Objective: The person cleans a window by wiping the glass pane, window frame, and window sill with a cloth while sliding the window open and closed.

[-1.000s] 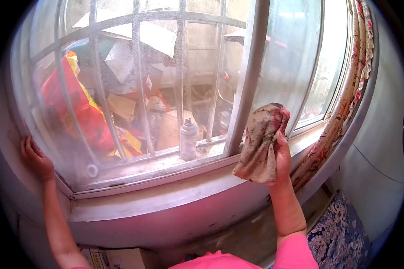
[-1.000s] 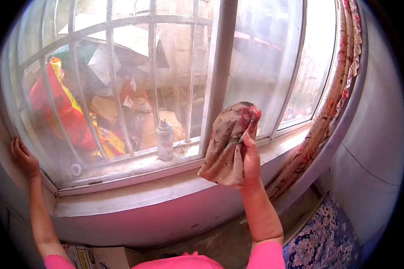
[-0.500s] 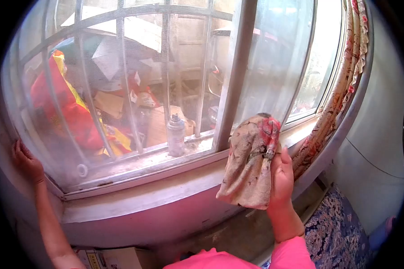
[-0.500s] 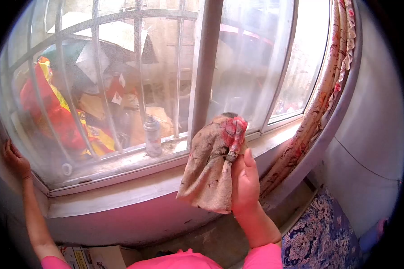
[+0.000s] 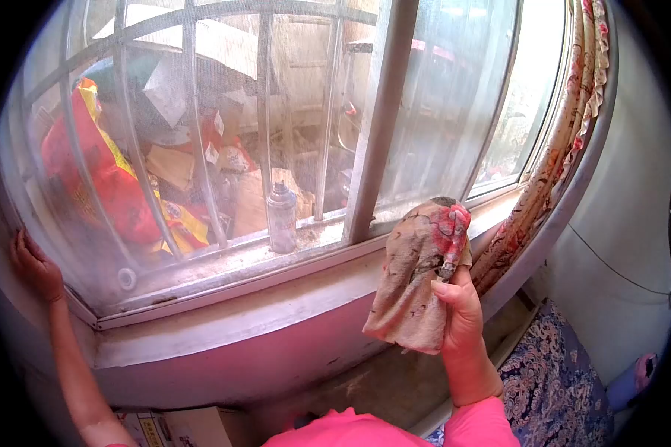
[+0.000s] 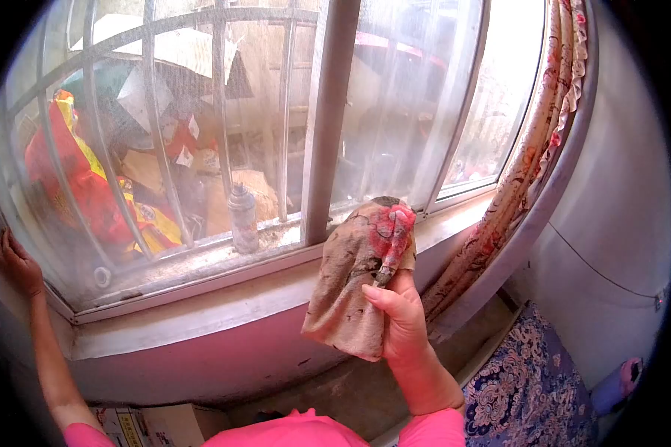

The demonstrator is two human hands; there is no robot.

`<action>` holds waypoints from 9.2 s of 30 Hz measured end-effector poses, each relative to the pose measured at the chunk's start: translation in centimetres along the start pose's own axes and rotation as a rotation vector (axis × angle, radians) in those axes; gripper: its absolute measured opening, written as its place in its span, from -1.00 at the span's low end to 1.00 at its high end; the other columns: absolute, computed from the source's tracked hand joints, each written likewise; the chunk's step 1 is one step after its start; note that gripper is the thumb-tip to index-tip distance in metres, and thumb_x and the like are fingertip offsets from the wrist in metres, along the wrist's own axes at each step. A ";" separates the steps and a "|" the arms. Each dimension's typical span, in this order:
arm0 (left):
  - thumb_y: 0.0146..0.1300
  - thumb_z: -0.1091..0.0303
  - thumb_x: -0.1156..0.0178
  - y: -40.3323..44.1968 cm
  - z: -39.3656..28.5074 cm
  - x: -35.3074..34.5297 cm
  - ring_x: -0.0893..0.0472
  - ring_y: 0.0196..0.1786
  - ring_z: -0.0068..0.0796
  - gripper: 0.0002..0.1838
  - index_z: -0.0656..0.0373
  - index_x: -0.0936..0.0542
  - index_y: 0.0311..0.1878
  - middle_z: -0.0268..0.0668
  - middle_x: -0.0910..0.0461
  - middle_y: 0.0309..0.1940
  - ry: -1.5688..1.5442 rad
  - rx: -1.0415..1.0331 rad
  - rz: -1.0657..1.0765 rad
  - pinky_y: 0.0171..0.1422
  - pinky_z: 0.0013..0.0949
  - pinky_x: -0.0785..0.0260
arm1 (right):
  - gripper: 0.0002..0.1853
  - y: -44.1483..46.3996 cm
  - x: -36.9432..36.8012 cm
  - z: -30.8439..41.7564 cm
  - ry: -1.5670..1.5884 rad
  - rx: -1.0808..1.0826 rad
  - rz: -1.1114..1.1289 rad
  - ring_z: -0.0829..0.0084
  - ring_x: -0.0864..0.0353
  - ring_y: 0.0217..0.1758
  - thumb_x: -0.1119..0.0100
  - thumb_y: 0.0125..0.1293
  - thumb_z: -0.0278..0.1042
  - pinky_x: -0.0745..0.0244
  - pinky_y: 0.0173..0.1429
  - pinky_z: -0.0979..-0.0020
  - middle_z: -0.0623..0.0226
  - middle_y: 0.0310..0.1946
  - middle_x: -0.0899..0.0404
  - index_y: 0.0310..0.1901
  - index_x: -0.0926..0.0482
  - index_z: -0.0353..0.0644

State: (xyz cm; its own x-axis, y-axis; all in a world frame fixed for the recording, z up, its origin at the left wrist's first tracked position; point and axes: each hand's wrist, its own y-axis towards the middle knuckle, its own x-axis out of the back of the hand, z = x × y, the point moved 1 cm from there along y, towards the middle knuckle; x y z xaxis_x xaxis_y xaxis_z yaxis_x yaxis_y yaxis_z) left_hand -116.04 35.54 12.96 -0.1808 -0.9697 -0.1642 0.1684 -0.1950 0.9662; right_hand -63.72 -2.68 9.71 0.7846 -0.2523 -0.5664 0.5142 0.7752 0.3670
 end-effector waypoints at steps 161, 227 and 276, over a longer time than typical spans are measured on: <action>0.32 0.47 -0.02 1.7 -4.4 1.6 -0.41 0.03 -0.10 -0.79 0.19 -0.46 0.00 -0.09 -0.46 -0.04 -0.019 0.098 -0.114 0.12 -0.12 -0.23 | -0.75 17.8 -3.1 -7.5 -1.260 0.738 0.645 0.24 -0.43 -0.03 -0.23 0.06 -0.49 -0.28 0.13 0.29 0.26 -0.15 -0.49 -0.17 -0.54 -0.20; 0.24 0.47 -0.06 1.2 -4.1 2.9 -0.41 0.07 -0.06 -0.76 0.16 -0.48 -0.01 -0.15 -0.43 0.00 -0.283 0.255 -0.068 0.15 -0.03 -0.25 | -0.88 20.2 -44.9 -9.3 -1.748 1.596 1.138 0.29 -0.50 -0.03 -0.05 0.13 -0.40 -0.44 0.03 0.28 0.18 -0.08 -0.51 -0.35 -0.59 -0.11; 0.27 0.44 -0.01 0.7 -4.3 2.7 -0.38 0.06 -0.06 -0.78 0.14 -0.51 -0.03 -0.12 -0.40 0.01 -0.277 0.232 -0.048 0.17 -0.03 -0.19 | -0.63 16.3 -53.0 -1.5 -1.338 2.036 0.938 0.30 -0.41 0.07 -0.10 0.01 -0.59 -0.36 0.18 0.36 0.40 -0.05 -0.50 -0.14 -0.66 0.01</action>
State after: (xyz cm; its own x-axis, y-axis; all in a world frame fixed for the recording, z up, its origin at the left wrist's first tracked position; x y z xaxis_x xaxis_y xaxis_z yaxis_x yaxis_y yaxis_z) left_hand -112.26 32.14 12.35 -0.4437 -0.8777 -0.1811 -0.0655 -0.1698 0.9833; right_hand -97.44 24.21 44.65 0.1939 -0.9567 0.2171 -0.9004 -0.0857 0.4266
